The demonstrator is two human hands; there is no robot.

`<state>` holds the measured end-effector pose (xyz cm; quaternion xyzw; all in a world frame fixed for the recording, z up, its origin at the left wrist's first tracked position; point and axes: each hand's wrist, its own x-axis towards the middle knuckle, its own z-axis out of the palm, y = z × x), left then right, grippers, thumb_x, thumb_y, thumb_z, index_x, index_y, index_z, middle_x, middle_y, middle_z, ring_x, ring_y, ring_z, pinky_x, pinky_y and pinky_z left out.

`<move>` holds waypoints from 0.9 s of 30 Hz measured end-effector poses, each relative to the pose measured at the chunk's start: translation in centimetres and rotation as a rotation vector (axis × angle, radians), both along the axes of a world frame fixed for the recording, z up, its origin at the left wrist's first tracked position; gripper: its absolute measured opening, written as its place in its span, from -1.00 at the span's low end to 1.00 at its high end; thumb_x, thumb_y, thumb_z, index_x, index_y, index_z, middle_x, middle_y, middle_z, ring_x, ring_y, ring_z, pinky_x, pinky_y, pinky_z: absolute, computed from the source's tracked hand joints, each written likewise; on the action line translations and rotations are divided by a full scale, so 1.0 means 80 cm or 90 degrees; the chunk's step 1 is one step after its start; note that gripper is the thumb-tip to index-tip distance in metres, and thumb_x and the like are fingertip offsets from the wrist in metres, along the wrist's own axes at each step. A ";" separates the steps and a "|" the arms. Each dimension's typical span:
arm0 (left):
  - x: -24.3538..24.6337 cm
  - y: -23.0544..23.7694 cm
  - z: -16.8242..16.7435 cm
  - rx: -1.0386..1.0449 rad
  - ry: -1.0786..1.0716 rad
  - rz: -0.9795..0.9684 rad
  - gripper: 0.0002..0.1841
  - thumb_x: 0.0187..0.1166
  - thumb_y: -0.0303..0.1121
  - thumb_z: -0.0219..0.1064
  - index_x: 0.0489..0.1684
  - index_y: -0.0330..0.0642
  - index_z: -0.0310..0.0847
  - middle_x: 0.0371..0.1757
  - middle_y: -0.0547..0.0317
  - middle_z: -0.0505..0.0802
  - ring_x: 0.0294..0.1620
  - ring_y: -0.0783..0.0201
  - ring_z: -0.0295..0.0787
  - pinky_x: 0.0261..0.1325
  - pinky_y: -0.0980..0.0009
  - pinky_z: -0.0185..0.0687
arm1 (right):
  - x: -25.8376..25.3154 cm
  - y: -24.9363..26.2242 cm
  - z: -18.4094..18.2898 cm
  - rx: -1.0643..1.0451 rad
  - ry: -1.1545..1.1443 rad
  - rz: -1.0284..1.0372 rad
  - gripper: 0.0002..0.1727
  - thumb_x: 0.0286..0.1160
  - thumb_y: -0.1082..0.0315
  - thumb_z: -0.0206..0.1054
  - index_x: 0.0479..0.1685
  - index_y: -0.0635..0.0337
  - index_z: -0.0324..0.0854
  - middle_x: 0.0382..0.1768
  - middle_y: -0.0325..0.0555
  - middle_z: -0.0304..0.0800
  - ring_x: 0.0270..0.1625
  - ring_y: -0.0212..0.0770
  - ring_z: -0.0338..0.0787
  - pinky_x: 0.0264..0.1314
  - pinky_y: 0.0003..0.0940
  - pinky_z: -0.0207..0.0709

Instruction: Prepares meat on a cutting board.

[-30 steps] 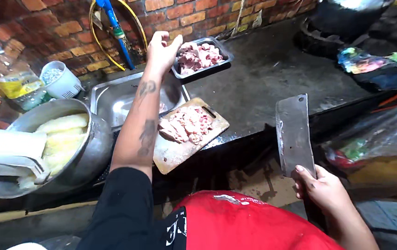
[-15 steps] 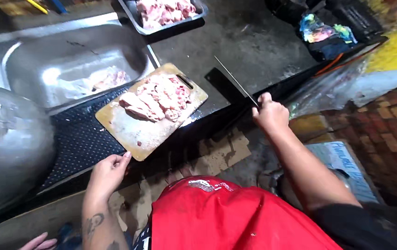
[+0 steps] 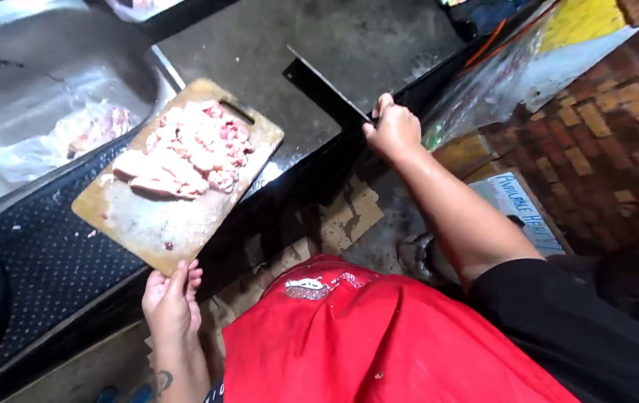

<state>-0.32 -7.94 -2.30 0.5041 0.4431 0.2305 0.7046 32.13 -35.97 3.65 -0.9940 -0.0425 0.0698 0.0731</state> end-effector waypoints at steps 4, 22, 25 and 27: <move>0.014 -0.018 0.003 -0.002 -0.034 0.097 -0.85 0.91 -0.42 -0.06 -0.01 -0.15 0.43 -0.44 0.28 0.86 -0.52 0.49 0.83 -0.51 0.65 0.72 | 0.036 -0.039 -0.001 0.024 0.007 0.021 -0.57 0.60 0.16 0.34 0.33 0.21 0.55 -0.02 0.32 0.83 0.11 0.41 0.82 0.04 0.46 0.58; 0.183 -0.209 0.007 0.128 -0.185 0.479 -0.57 0.90 -0.48 -0.14 0.71 -0.14 -0.02 0.22 0.03 0.60 -0.03 0.26 0.80 -0.06 0.33 0.82 | 0.306 -0.280 -0.002 0.140 0.008 0.161 -0.54 0.63 0.07 0.42 0.28 0.25 0.61 -0.11 0.49 0.79 0.02 0.59 0.77 -0.01 0.61 0.48; 0.207 -0.247 0.020 0.115 -0.200 0.469 -0.60 0.90 -0.48 -0.16 0.67 -0.12 0.00 0.17 0.07 0.62 -0.10 0.29 0.81 -0.11 0.37 0.83 | 0.325 -0.303 0.000 0.188 0.028 0.128 -0.50 0.65 0.07 0.42 0.30 0.32 0.58 -0.05 0.51 0.76 0.09 0.56 0.75 0.11 0.58 0.46; 0.228 -0.269 0.030 0.096 -0.197 0.456 -0.59 0.90 -0.48 -0.15 0.67 -0.12 0.00 0.16 0.06 0.62 -0.11 0.30 0.81 -0.12 0.37 0.83 | 0.334 -0.311 -0.001 0.218 0.038 0.109 -0.49 0.67 0.08 0.41 0.33 0.35 0.57 -0.01 0.53 0.75 0.14 0.55 0.74 0.20 0.56 0.44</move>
